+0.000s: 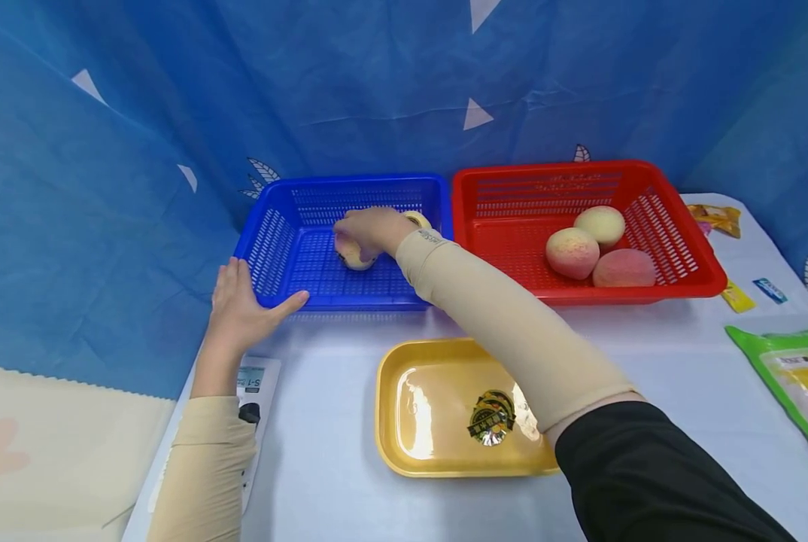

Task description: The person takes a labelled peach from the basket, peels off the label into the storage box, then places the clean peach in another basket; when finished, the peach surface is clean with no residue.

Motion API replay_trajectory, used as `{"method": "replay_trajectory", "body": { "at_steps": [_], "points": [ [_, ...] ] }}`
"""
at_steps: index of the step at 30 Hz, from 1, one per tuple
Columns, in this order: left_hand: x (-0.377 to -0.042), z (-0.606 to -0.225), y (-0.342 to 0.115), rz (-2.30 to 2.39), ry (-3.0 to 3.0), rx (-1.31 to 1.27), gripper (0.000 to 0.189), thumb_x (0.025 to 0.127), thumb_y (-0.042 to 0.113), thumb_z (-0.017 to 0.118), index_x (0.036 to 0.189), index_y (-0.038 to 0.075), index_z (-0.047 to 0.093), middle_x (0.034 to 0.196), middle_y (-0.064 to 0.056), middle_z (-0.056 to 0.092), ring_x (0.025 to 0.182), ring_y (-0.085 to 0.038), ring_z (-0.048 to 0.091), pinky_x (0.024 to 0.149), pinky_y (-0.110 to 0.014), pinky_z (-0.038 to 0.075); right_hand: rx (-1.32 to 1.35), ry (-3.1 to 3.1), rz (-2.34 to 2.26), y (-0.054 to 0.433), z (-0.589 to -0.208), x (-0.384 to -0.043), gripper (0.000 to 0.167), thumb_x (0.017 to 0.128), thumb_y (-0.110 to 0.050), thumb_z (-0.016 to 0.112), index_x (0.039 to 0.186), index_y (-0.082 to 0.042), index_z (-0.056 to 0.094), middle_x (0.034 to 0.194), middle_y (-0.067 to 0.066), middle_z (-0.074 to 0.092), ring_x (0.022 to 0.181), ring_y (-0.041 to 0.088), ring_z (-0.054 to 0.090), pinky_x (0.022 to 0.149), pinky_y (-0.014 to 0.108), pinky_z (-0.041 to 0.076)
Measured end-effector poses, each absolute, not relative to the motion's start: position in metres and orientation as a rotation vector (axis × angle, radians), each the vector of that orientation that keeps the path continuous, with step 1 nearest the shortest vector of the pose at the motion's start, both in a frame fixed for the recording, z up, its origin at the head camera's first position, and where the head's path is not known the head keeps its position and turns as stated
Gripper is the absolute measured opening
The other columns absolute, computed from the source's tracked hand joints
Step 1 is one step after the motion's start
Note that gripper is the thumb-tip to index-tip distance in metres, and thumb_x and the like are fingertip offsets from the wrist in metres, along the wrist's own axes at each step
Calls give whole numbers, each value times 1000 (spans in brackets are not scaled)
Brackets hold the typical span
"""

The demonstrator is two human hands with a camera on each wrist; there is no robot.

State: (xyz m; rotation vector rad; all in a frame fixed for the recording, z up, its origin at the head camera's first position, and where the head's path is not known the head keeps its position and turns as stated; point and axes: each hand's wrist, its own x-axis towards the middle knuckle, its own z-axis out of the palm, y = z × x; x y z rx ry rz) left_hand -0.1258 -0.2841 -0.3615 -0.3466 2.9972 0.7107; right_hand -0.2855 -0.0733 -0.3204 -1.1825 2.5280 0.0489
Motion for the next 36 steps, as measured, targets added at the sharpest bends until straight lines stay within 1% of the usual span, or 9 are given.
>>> {"method": "replay_trajectory", "body": {
  "at_steps": [2,7,9,12,14,19,22,30,36],
  "points": [
    [-127,-362,-283,710,2999,-337,131,79,77,60,156,-1,-12,164,-18,-19,151,-43,-18,114,-76,4,-1171,2535,39,-71,-323,-286,59,91,-20,68,146,-23,45,149,7,45,128,28,53,106,45,47],
    [-128,-362,-280,707,2997,-336,131,79,78,60,156,-1,-11,165,-18,-18,151,-44,-17,114,-75,5,-1138,2560,4,-64,-331,-286,67,90,-23,68,151,-26,39,159,13,30,131,34,51,106,47,48],
    [-128,-362,-278,709,2995,-339,131,78,78,60,156,0,-12,165,-18,-18,151,-44,-17,114,-75,5,-1146,2574,-10,-61,-333,-286,70,88,-21,72,150,-25,38,156,13,35,131,35,52,107,47,47],
    [-127,-361,-276,710,2996,-335,131,79,77,61,156,-1,-11,165,-18,-18,151,-44,-17,114,-75,5,-1174,2594,-28,-59,-336,-286,69,84,-18,77,144,-23,42,144,11,48,123,34,57,103,46,50],
    [-127,-360,-276,709,2998,-329,131,79,77,61,156,-1,-11,164,-19,-18,151,-44,-17,115,-74,4,-1190,2606,-25,-59,-337,-287,69,83,-19,78,143,-23,44,143,11,52,123,33,57,103,47,50],
    [-127,-360,-276,702,3000,-323,131,80,76,61,156,-2,-11,164,-20,-18,151,-44,-16,116,-73,4,-1227,2586,37,-59,-335,-289,69,85,-25,74,147,-23,45,150,12,47,133,34,51,108,50,46],
    [-126,-360,-276,703,2998,-328,131,79,77,60,156,-2,-11,164,-19,-18,151,-44,-16,115,-74,5,-1235,2557,31,-59,-329,-290,70,85,-29,73,148,-25,43,152,10,45,135,32,49,111,49,43],
    [-124,-360,-279,720,2982,-350,130,80,77,60,156,0,-13,164,-18,-20,151,-44,-17,114,-75,5,-1248,2504,-209,-51,-301,-284,76,85,-25,79,150,-32,40,141,-1,49,125,21,49,109,41,45],
    [-124,-359,-281,730,2978,-357,129,80,76,60,156,-1,-12,164,-18,-20,151,-44,-18,114,-76,4,-1281,2484,-373,-33,-284,-278,80,84,-29,80,151,-32,37,144,-2,46,127,19,46,109,40,45]
  ]
}}
